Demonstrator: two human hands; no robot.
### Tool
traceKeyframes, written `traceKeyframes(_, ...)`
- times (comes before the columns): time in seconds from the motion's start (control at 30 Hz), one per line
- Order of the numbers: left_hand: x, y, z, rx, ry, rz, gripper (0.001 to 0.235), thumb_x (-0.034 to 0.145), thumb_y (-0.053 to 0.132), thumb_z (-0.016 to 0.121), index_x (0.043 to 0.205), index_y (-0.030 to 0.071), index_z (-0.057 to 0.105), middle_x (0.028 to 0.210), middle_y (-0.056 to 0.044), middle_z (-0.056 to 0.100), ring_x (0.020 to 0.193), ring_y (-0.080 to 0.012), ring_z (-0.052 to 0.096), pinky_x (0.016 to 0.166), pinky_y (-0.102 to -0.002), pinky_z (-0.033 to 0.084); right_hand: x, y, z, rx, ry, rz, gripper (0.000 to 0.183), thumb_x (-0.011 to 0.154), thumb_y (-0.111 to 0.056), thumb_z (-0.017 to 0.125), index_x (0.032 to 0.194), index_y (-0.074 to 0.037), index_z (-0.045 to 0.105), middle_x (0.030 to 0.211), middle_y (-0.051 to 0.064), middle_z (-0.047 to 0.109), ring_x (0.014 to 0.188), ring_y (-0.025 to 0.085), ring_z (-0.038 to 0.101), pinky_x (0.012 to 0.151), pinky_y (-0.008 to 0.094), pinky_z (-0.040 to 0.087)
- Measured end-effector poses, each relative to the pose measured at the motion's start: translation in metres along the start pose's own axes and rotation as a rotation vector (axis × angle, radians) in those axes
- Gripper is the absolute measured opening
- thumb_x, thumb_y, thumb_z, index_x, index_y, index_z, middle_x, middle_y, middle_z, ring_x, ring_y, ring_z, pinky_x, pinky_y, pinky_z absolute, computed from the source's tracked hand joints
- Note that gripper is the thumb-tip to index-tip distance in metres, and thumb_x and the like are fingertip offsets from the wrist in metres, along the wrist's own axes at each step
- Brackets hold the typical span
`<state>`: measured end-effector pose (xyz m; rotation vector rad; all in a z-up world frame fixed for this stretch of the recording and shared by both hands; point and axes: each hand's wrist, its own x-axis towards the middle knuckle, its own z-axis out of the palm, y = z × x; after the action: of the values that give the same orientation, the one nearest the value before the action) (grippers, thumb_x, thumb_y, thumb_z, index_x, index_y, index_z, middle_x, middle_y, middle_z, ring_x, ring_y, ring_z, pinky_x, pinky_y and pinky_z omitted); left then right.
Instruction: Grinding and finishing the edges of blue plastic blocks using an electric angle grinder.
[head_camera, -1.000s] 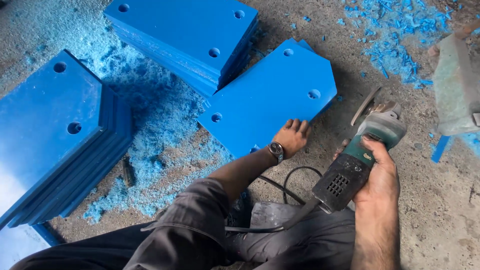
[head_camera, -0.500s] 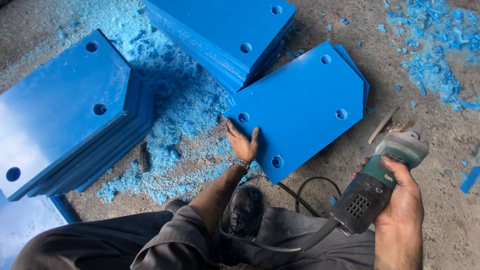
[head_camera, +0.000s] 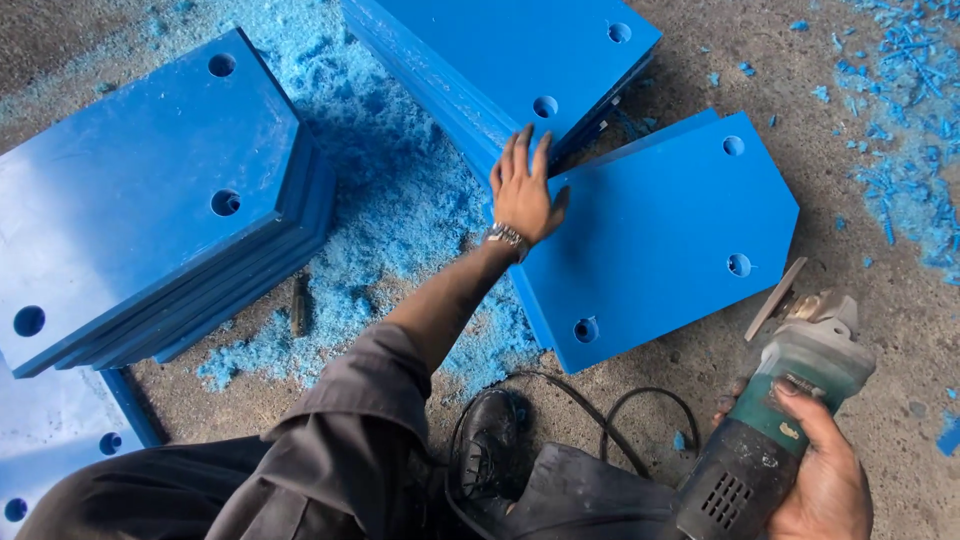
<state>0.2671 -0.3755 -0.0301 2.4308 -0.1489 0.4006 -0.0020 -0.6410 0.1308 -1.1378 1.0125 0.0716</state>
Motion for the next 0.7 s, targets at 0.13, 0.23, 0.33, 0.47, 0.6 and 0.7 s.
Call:
traceKeyframes(0.13,0.068,-0.038,0.061,0.311,-0.075,0.178,0.057,0.080,0.019,0.069,0.134,0.008,0.055,0.154,-0.017,0.041,0.149,-0.0363,0.034,0.120,-0.055,0.029,-0.001,0.000,0.013,-0.002,-0.012,0.034,0.043,0.097,-0.030,0.059,0.133,-0.006,0.054,0.099,0.011,0.068,0.087,0.027,0.070,0.071,0.048,0.059)
traceKeyframes(0.23,0.089,-0.046,0.069,0.371,-0.210,0.201,0.052,0.078,0.017,0.068,0.127,0.002,0.059,0.137,-0.016,0.050,0.138,-0.0360,0.041,0.119,-0.054,0.031,-0.001,0.001,0.023,-0.015,0.007,0.065,0.043,0.096,-0.030,0.060,0.130,-0.005,0.056,0.097,0.013,0.067,0.084,0.027,0.069,0.072,0.047,0.059)
traceKeyframes(0.33,0.087,-0.047,0.065,0.391,-0.058,0.234,0.050,0.077,0.016,0.070,0.124,0.000,0.060,0.132,-0.017,0.051,0.130,-0.0343,0.045,0.111,-0.057,0.036,-0.001,0.005,0.027,-0.109,0.029,0.069,0.044,0.093,-0.030,0.058,0.130,-0.005,0.057,0.094,0.016,0.067,0.081,0.028,0.069,0.070,0.051,0.060)
traceKeyframes(0.47,0.064,-0.034,-0.002,0.454,-0.386,0.180,0.063,0.068,0.023,0.076,0.124,0.002,0.059,0.129,-0.015,0.050,0.133,-0.0349,0.042,0.103,-0.067,0.038,-0.007,0.006,0.031,-0.116,0.003,0.103,0.041,0.096,-0.029,0.060,0.130,-0.006,0.057,0.094,0.017,0.067,0.081,0.030,0.068,0.069,0.051,0.058)
traceKeyframes(0.6,0.037,-0.040,-0.053,0.526,-0.506,0.260,0.074,0.064,0.032,0.081,0.127,0.002,0.056,0.126,-0.017,0.049,0.124,-0.0398,0.043,0.102,-0.075,0.036,-0.012,0.009,0.033,-0.104,-0.092,0.088,0.038,0.099,-0.029,0.060,0.128,-0.005,0.056,0.094,0.019,0.067,0.081,0.030,0.070,0.066,0.052,0.058)
traceKeyframes(0.7,0.012,-0.028,-0.104,0.487,-0.498,0.344,0.077,0.065,0.039,0.083,0.125,0.000,0.057,0.130,-0.017,0.049,0.122,-0.0396,0.046,0.102,-0.072,0.040,-0.021,0.009,0.039,-0.133,-0.155,0.015,0.033,0.095,-0.028,0.061,0.121,-0.008,0.058,0.088,0.016,0.067,0.074,0.027,0.069,0.061,0.047,0.057)
